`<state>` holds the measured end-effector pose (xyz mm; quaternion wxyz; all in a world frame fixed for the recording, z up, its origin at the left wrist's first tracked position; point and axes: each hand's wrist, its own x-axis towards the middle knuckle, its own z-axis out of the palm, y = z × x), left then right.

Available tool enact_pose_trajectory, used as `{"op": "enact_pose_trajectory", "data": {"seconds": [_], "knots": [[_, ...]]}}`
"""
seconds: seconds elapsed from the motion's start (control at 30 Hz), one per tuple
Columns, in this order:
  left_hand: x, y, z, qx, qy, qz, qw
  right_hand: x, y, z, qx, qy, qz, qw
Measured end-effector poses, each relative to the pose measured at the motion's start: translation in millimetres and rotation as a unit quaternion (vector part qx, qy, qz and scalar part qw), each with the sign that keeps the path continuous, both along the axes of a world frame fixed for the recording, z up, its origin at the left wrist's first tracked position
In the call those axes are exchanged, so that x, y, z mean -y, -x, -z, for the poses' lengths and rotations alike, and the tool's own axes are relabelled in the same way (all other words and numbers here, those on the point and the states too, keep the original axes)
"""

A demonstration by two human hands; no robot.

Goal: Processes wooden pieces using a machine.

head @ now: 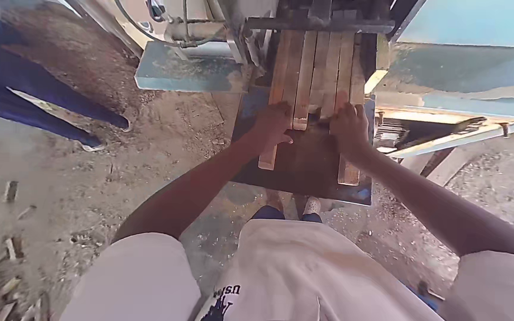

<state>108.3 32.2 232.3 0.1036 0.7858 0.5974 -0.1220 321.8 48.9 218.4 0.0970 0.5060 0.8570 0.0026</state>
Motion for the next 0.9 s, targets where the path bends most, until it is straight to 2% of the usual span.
{"op": "enact_pose_trajectory", "data": {"seconds": [0.07, 0.1, 0.13, 0.17, 0.3, 0.4, 0.5, 0.57, 0.63, 0.7, 0.77, 0.8, 0.83, 0.87, 0.9], "knots": [[-13, -22, -17, -0.109, 0.088, 0.000, 0.990, 3, 0, 6, 0.001, -0.018, 0.008, 1.000], [-9, -14, 8, -0.063, -0.050, 0.034, 0.996, 5, 3, 0, 0.013, 0.006, 0.035, 0.999], [-13, -6, 24, -0.032, -0.134, 0.066, 0.988, 3, 10, -10, 0.023, 0.034, 0.067, 0.997], [-18, 0, 28, -0.022, -0.151, 0.081, 0.985, -3, 19, -18, 0.020, 0.051, 0.087, 0.995], [-14, 6, 23, -0.019, -0.155, 0.103, 0.982, -30, 49, 2, 0.013, -0.004, 0.083, 0.996], [-14, 1, 1, 0.002, -0.031, 0.102, 0.994, -21, 53, -3, 0.017, -0.005, 0.110, 0.994], [-15, -7, 19, 0.034, -0.110, 0.111, 0.987, -24, 64, -17, -0.009, -0.005, 0.135, 0.991], [-11, -13, 37, 0.036, -0.181, 0.092, 0.979, -36, 76, -1, -0.020, -0.047, 0.097, 0.994], [-11, -19, 39, 0.034, -0.195, 0.078, 0.977, -40, 83, 9, -0.033, -0.067, 0.087, 0.993], [-6, -24, 32, 0.069, -0.160, 0.046, 0.984, -30, 83, 3, -0.033, -0.054, 0.128, 0.990], [-2, -5, -6, 0.149, -0.027, 0.024, 0.988, -21, 90, -24, -0.027, 0.015, 0.201, 0.979], [-7, 13, -45, 0.176, 0.020, 0.023, 0.984, -24, 90, -48, -0.039, 0.051, 0.213, 0.975], [-15, 31, -86, 0.202, -0.004, 0.028, 0.979, -32, 84, -73, -0.077, 0.049, 0.198, 0.976], [-23, 51, -121, 0.222, -0.100, 0.037, 0.969, -39, 76, -98, -0.119, 0.031, 0.176, 0.977], [-35, 71, -147, 0.237, -0.245, 0.047, 0.939, -41, 69, -123, -0.152, 0.003, 0.154, 0.976]]}}
